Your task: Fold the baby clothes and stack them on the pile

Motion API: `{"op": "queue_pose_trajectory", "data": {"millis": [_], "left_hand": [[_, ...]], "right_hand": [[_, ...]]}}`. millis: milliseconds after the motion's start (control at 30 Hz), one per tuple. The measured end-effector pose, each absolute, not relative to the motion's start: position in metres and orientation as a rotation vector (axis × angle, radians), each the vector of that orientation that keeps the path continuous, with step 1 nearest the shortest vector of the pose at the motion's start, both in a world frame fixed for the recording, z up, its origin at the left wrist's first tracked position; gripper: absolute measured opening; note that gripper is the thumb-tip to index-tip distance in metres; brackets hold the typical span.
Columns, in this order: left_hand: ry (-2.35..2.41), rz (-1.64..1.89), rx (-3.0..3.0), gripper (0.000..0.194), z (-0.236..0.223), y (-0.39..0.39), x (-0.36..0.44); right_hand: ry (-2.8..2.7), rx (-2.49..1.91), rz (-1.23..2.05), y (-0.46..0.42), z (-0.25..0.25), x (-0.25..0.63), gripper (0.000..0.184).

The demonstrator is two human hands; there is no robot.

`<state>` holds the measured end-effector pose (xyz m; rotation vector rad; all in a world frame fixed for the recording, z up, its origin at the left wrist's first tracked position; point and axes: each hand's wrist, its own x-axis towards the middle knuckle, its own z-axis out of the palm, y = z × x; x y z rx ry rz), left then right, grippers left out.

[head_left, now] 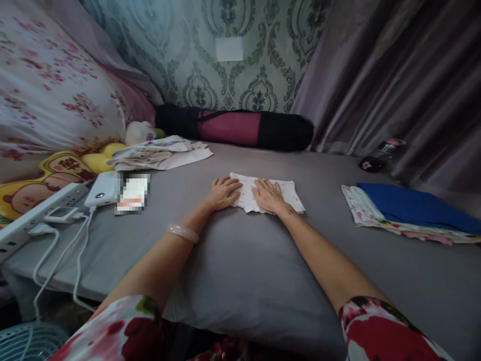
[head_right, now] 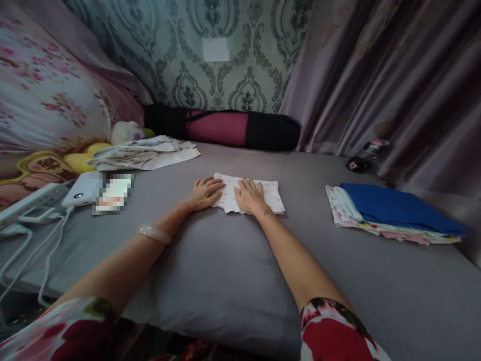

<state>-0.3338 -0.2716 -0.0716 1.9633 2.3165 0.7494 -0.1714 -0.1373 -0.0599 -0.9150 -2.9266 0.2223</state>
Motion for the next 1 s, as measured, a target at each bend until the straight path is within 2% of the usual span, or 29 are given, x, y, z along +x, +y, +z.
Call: {"op": "queue_pose_trajectory", "data": {"millis": [167,267,400,800,1000], "left_hand": [[2.348,0.543,2.010,0.047,-0.070,-0.273,-0.331],[2.362,0.476,2.033,0.052,-0.070,-0.273,-0.330],[2.365,0.465,2.050,0.055,-0.070,-0.274,-0.330],[2.408,0.479,2.056,0.053,-0.076,-0.272,-0.332],[2.392,0.445,2.024,0.053,-0.072,-0.272,-0.330]], "right_hand": [[-2.970,-0.892,0.348,-0.133,-0.049,-0.160,0.058],[-2.929,-0.952,0.267,-0.129,-0.047,-0.146,0.058],[-2.908,-1.025,0.197,-0.125,-0.052,-0.133,0.057],[-2.905,-1.042,0.365,-0.121,-0.052,-0.127,0.058],[-2.843,-1.138,0.269,-0.113,-0.052,-0.105,0.061]]}}
